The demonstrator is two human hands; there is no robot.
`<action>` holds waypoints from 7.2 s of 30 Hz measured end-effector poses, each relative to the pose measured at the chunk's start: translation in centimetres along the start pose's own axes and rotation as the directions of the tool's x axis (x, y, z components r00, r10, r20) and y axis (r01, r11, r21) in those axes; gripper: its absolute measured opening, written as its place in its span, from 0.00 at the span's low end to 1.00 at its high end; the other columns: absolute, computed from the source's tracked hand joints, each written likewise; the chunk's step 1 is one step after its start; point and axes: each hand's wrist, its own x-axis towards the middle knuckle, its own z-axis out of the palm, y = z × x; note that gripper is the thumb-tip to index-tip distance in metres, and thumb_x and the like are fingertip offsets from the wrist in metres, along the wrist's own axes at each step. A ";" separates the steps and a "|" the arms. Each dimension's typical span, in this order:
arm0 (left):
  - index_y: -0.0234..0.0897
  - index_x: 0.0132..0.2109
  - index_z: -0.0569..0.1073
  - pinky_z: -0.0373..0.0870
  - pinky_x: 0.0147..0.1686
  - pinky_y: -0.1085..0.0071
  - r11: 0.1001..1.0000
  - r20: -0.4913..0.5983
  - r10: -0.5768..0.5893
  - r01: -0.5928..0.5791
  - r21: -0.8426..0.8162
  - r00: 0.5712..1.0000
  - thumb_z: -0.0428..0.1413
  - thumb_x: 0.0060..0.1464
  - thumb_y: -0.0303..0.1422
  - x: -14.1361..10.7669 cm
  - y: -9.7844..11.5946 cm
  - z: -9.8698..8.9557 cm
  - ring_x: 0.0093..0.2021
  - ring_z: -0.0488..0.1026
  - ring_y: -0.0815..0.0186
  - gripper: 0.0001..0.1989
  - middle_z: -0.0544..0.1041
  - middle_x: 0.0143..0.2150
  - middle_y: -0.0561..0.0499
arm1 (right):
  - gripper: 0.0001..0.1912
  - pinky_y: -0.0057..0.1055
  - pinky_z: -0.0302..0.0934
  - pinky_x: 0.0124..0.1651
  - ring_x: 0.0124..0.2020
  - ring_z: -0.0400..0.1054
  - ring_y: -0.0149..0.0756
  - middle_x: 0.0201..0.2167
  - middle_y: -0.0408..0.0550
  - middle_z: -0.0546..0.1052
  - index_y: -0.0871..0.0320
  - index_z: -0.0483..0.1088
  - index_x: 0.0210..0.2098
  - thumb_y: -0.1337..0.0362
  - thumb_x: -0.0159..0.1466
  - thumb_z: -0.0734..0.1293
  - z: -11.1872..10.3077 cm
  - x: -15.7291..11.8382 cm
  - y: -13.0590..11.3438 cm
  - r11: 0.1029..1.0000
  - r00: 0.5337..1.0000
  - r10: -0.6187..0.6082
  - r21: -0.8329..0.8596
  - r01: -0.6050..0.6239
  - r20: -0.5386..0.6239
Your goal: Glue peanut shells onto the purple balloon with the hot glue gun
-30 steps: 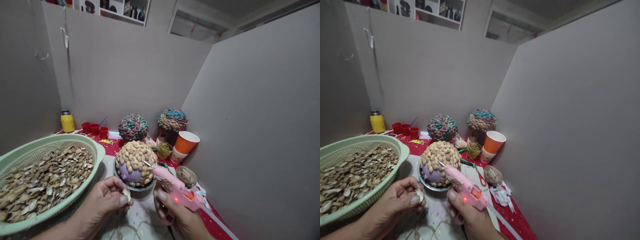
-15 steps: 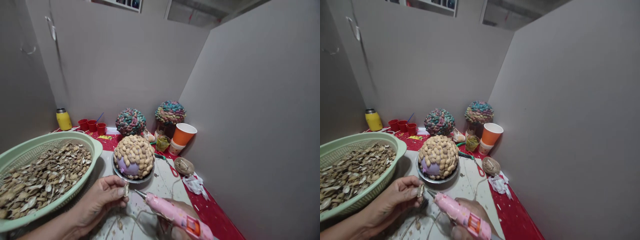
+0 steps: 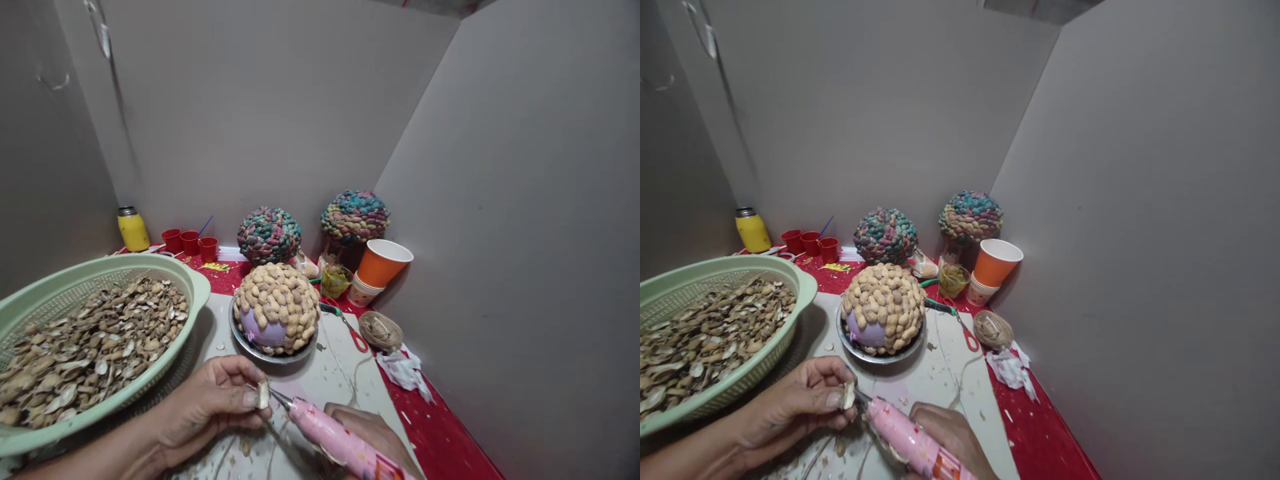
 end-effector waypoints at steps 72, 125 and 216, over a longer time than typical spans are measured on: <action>0.35 0.39 0.71 0.63 0.33 0.76 0.971 0.006 0.072 -0.071 0.229 0.997 0.70 0.42 0.30 0.5 -0.3 -0.5 0.32 0.67 0.73 0.18 0.72 0.33 0.53 | 0.30 0.29 0.42 0.19 0.16 0.48 0.28 0.16 0.38 0.55 0.56 0.54 0.21 0.43 0.72 0.51 1.0 0.6 0.7 0.846 0.940 -0.341 -0.437 0.305 -0.005; 0.38 0.40 0.71 0.67 0.37 0.76 0.933 -0.101 0.249 -0.210 0.292 0.963 0.69 0.43 0.31 0.4 0.1 -0.4 0.35 0.69 0.71 0.18 0.74 0.34 0.54 | 0.25 0.28 0.41 0.19 0.16 0.47 0.27 0.16 0.37 0.54 0.55 0.51 0.21 0.49 0.70 0.57 0.6 0.6 0.3 0.818 0.937 -0.350 -0.486 0.309 0.006; 0.38 0.40 0.71 0.70 0.35 0.78 0.892 -0.174 0.348 -0.269 0.364 0.921 0.68 0.46 0.29 0.1 -0.2 -0.3 0.34 0.72 0.72 0.15 0.76 0.33 0.54 | 0.26 0.28 0.41 0.18 0.13 0.49 0.26 0.13 0.38 0.57 0.57 0.53 0.18 0.50 0.70 0.54 0.8 0.9 -0.4 0.773 0.951 -0.306 -0.595 0.219 -0.048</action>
